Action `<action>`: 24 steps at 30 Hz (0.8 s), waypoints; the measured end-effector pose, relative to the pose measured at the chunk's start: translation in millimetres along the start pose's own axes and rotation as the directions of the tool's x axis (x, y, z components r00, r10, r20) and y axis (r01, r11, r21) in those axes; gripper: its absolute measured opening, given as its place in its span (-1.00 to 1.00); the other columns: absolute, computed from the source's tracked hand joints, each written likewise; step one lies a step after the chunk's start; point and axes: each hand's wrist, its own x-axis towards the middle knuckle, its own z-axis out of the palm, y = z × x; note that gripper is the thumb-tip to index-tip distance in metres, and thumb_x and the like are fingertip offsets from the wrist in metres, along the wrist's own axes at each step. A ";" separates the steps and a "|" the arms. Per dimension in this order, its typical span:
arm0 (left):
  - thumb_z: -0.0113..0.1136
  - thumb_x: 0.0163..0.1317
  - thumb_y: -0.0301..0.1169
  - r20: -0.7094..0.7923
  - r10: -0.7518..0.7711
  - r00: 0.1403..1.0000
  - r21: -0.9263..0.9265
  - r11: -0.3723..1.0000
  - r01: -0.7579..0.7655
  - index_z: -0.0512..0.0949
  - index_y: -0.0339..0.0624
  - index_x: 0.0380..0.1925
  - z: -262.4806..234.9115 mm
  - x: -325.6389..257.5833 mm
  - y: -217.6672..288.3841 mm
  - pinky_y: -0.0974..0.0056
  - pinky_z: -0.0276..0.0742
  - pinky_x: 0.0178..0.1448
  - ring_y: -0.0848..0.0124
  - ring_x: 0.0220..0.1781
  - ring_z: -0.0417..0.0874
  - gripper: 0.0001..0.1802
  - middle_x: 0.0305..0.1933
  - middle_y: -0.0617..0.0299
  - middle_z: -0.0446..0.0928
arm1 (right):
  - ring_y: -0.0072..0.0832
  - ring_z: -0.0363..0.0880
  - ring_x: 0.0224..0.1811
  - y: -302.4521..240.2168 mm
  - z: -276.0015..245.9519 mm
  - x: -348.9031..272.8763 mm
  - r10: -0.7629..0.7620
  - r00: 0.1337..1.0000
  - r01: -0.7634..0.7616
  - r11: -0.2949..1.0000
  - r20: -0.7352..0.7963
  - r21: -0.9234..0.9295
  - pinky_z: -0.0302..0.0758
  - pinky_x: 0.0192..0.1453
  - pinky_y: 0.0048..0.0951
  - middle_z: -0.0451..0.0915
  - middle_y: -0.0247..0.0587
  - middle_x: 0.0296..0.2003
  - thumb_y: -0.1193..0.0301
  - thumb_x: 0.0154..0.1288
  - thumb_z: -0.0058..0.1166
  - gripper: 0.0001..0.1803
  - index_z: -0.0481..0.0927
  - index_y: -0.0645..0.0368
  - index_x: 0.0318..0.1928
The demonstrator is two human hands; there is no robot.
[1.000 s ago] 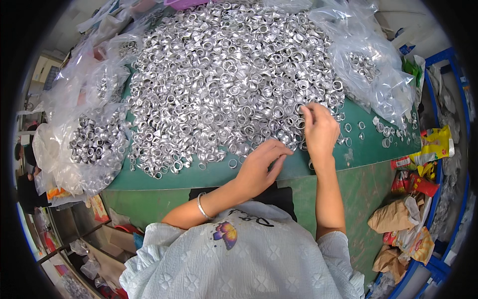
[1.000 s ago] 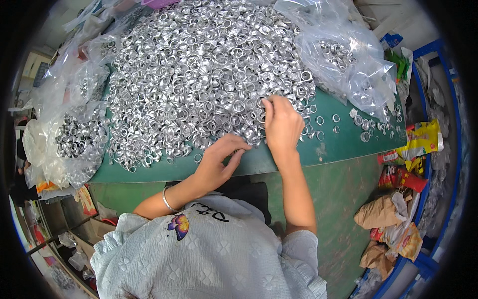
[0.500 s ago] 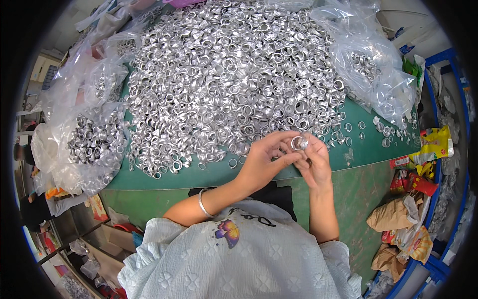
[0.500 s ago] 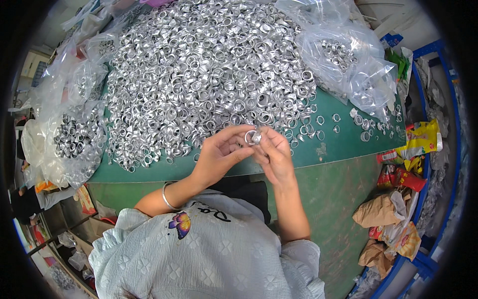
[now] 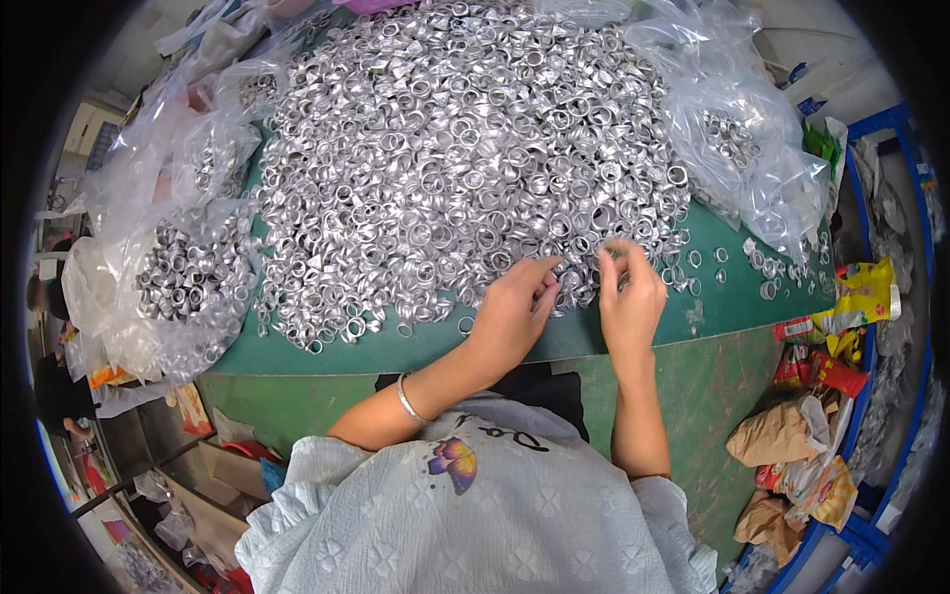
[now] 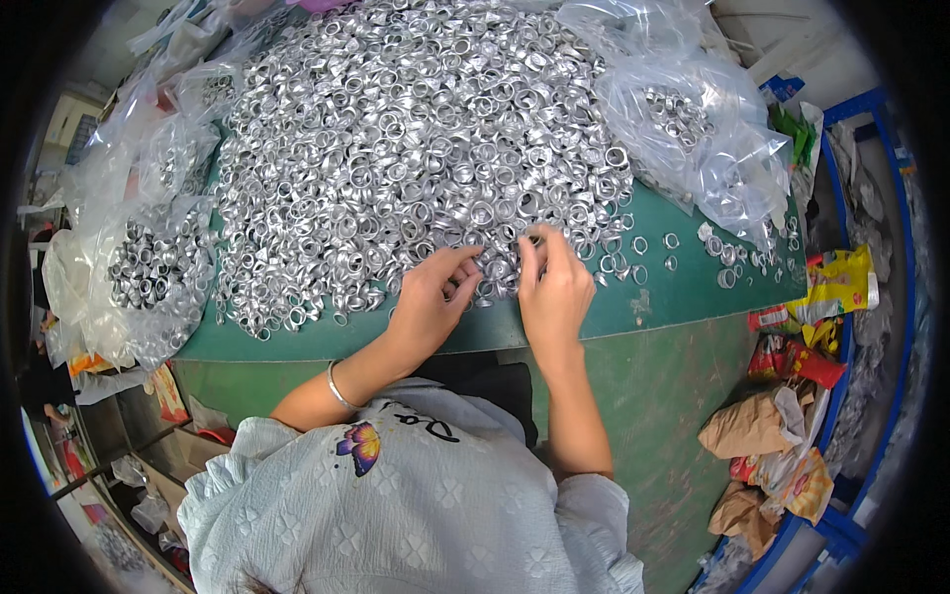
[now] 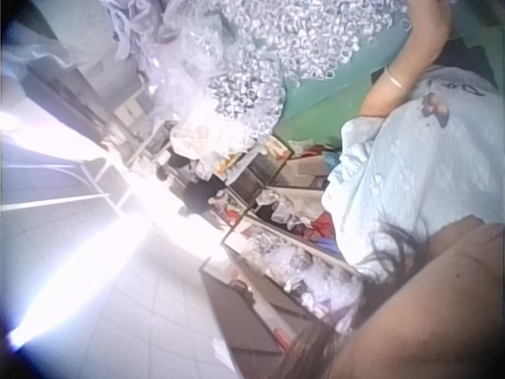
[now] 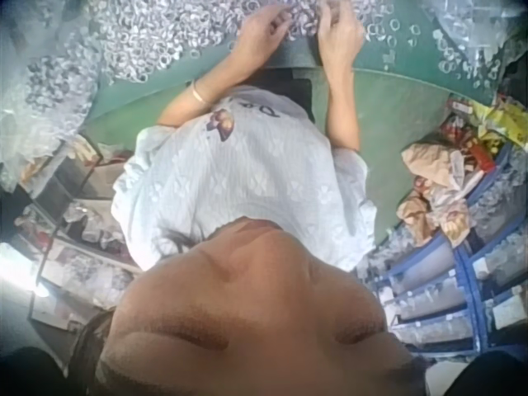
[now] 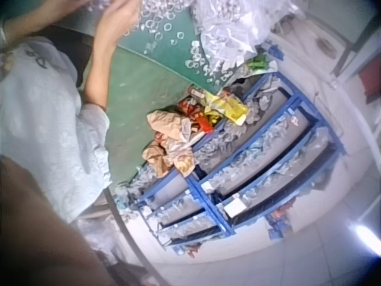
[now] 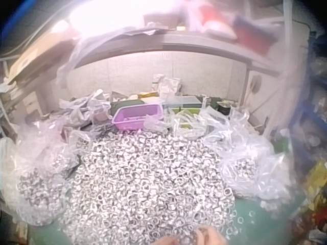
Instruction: The person sorts small metal rings and components by hand on a green work table, picking items from a large pile and placing them into transparent plastic bags.
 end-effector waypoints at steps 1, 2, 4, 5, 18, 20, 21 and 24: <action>0.17 0.01 -0.67 -0.001 0.007 1.000 0.005 1.000 -0.007 0.51 -0.29 -0.19 -0.6 0.3 1.6 0.44 0.41 -0.47 0.46 -0.48 0.49 -0.70 -0.43 0.17 0.48 | -0.27 0.49 -0.62 -3.3 2.2 6.3 -0.034 0.998 0.034 0.999 -0.045 0.007 0.39 -0.51 -0.34 0.54 -0.14 -0.56 0.47 0.12 0.11 -0.89 0.56 0.23 -0.33; 0.17 0.00 -0.67 0.000 0.015 1.000 0.010 1.000 -0.015 0.51 -0.29 -0.19 -0.9 0.4 2.6 0.44 0.41 -0.47 0.46 -0.48 0.49 -0.70 -0.42 0.17 0.49 | -0.27 0.50 -0.61 -5.3 5.0 11.8 -0.066 0.994 0.067 0.998 -0.092 0.012 0.39 -0.50 -0.33 0.54 -0.15 -0.55 0.46 0.12 0.12 -0.88 0.56 0.22 -0.33; 0.17 0.01 -0.66 0.002 0.024 1.000 0.004 1.000 -0.024 0.52 -0.28 -0.20 -0.8 -0.1 2.4 0.43 0.41 -0.48 0.45 -0.49 0.49 -0.71 -0.43 0.18 0.48 | -0.18 0.53 -0.55 -6.9 11.2 20.0 -0.071 0.997 0.064 0.986 -0.034 -0.157 0.42 -0.47 -0.27 0.57 -0.12 -0.48 0.34 0.13 0.13 -0.82 0.58 0.20 -0.33; 0.17 0.01 -0.66 -0.001 0.028 1.000 0.003 1.000 -0.028 0.52 -0.28 -0.21 -1.4 0.1 1.5 0.43 0.40 -0.48 0.45 -0.49 0.49 -0.72 -0.44 0.18 0.48 | -0.15 0.53 -0.53 -8.3 15.0 22.9 -0.062 0.997 0.052 0.979 -0.041 -0.195 0.42 -0.46 -0.26 0.57 -0.12 -0.47 0.32 0.13 0.13 -0.80 0.58 0.19 -0.33; 0.16 0.09 -0.59 0.061 -0.057 0.997 -0.181 0.981 0.068 0.50 -0.30 -0.14 -9.4 -2.0 -3.3 0.45 0.42 -0.40 0.50 -0.43 0.50 -0.72 -0.38 0.25 0.50 | -0.26 0.46 -0.64 -0.4 10.5 32.2 -0.287 0.950 0.272 0.954 -0.125 -0.124 0.34 -0.57 -0.36 0.48 -0.20 -0.52 0.52 0.08 0.10 -0.91 0.56 0.12 -0.34; 0.15 0.13 -0.56 0.130 -0.210 0.969 -0.488 0.837 0.247 0.47 -0.34 -0.08 -6.9 2.8 0.4 0.46 0.45 -0.34 0.52 -0.39 0.51 -0.69 -0.34 0.25 0.52 | -0.39 0.40 -0.70 4.2 11.8 28.9 -0.405 0.890 0.407 0.913 -0.210 -0.040 0.28 -0.64 -0.45 0.42 -0.23 -0.60 0.62 -0.01 0.15 -0.84 0.57 0.19 -0.34; 0.14 0.14 -0.55 0.141 -0.248 0.958 -0.596 0.752 0.282 0.45 -0.36 -0.06 -6.5 6.9 4.9 0.46 0.45 -0.31 0.52 -0.37 0.51 -0.67 -0.31 0.23 0.52 | -0.41 0.40 -0.71 4.3 10.8 24.5 -0.446 0.869 0.453 0.891 -0.216 -0.016 0.28 -0.64 -0.46 0.41 -0.24 -0.62 0.64 -0.03 0.15 -0.83 0.57 0.22 -0.34; 0.14 0.16 -0.52 0.227 -0.276 0.934 -0.767 0.540 0.346 0.43 -0.38 -0.02 -9.5 21.0 13.3 0.45 0.48 -0.23 0.51 -0.32 0.52 -0.64 -0.24 0.17 0.54 | -0.46 0.35 -0.73 6.1 11.5 20.3 -0.538 0.802 0.569 0.820 -0.259 0.060 0.25 -0.66 -0.49 0.39 -0.25 -0.67 0.70 -0.10 0.18 -0.81 0.58 0.29 -0.38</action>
